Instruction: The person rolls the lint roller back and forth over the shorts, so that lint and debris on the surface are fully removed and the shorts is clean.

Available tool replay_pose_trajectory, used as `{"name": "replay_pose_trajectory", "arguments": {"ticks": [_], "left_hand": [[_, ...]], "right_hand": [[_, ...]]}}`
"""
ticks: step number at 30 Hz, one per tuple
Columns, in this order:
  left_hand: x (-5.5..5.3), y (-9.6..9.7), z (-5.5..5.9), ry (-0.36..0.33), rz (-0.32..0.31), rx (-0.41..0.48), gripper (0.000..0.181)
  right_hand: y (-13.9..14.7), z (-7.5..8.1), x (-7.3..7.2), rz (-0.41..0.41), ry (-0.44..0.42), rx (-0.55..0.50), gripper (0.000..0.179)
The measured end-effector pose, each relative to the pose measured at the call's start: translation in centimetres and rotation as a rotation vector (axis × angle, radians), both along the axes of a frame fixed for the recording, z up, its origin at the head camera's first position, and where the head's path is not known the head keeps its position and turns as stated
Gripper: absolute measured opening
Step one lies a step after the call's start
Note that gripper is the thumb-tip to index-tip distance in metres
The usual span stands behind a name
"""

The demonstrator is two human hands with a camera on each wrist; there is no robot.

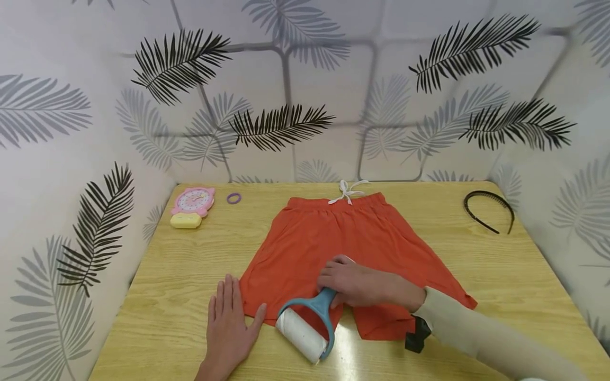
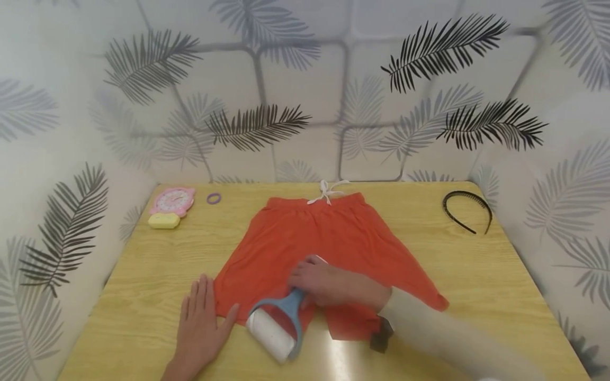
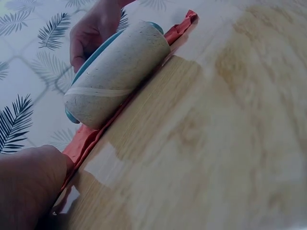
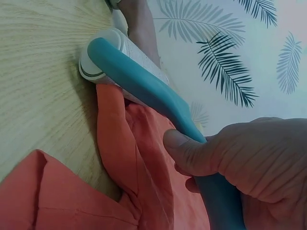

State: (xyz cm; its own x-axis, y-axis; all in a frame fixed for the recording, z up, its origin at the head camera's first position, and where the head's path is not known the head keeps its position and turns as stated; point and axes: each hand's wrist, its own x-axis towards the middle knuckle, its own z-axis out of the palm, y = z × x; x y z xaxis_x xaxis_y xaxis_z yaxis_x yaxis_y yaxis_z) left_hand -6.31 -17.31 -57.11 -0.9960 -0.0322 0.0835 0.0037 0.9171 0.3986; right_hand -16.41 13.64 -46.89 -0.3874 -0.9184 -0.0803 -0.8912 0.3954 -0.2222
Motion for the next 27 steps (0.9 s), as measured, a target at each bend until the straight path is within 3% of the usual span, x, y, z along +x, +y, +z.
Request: {"name": "replay_pose_trajectory", "arguments": {"ticks": [9, 23, 27], "left_hand": [[0.0, 0.0, 0.0, 0.003, 0.0, 0.003, 0.097], [0.0, -0.1, -0.1, 0.009, -0.006, 0.003, 0.096], [0.0, -0.1, -0.1, 0.004, -0.006, 0.007, 0.096]], "right_hand": [[1.1, 0.7, -1.0, -0.051, -0.08, -0.033, 0.028], [1.4, 1.2, -1.7, -0.019, -0.104, -0.075, 0.028], [1.3, 1.4, -1.9, -0.044, -0.084, -0.081, 0.029]]}}
